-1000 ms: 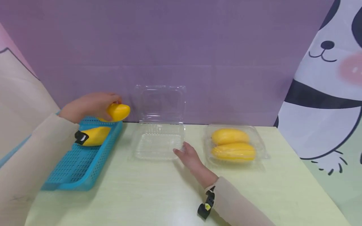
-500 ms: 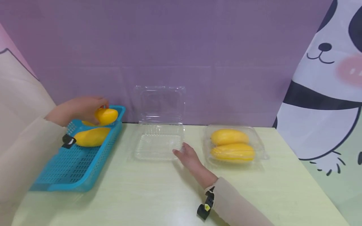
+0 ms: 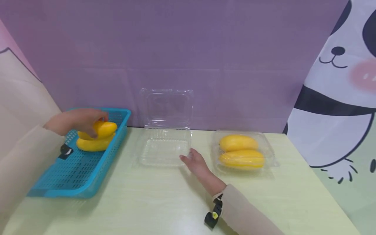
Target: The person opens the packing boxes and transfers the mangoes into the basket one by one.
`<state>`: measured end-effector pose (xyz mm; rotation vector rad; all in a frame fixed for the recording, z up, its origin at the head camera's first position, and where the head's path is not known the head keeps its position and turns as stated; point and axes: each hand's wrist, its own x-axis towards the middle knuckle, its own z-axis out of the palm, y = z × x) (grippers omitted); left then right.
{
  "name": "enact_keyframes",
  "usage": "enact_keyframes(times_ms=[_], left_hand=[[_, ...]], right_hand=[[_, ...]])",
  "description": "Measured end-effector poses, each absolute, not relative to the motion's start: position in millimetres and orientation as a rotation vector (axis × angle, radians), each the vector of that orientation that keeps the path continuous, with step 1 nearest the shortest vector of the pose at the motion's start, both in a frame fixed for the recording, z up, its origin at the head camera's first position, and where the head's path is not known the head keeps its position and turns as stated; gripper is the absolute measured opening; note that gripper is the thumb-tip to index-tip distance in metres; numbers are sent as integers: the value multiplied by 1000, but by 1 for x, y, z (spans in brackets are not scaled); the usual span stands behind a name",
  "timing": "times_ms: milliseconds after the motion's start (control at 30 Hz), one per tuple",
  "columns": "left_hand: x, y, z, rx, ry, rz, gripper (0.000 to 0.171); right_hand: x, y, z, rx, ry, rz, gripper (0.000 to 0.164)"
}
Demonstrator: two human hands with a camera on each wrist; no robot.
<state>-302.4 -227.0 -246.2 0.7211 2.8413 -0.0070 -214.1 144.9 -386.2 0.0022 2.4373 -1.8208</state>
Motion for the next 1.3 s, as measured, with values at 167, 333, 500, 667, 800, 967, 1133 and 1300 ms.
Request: enact_keyframes(times_ms=[167,333,500,667,800,967,1133,1300], left_hand=[[-298,-234,-255,702,2811,8,46],[-294,-237,-264,685,2788,7,47],[-293,-238,-271,652,2765,-22,50],[-292,-239,-276,618,2722,1,50],[-292,-239,-282,615,2706,19,50],[-292,-239,-288,592,2681,44,53],[-291,-238,-290,576,2640,50,54],[-292,-238,-292,574,2636,51,53]], right_hand=[[-215,146,-385,-11,2440,-1812,67],[-216,146,-383,7,2449,-1793,67],[-217,147,-383,26,2455,-1772,68],[-218,150,-383,41,2462,-1749,69],[-218,151,-385,53,2449,-1746,69],[-218,150,-387,57,2446,-1751,69],[-218,150,-388,45,2447,-1764,69],[-218,150,-386,43,2446,-1772,69]])
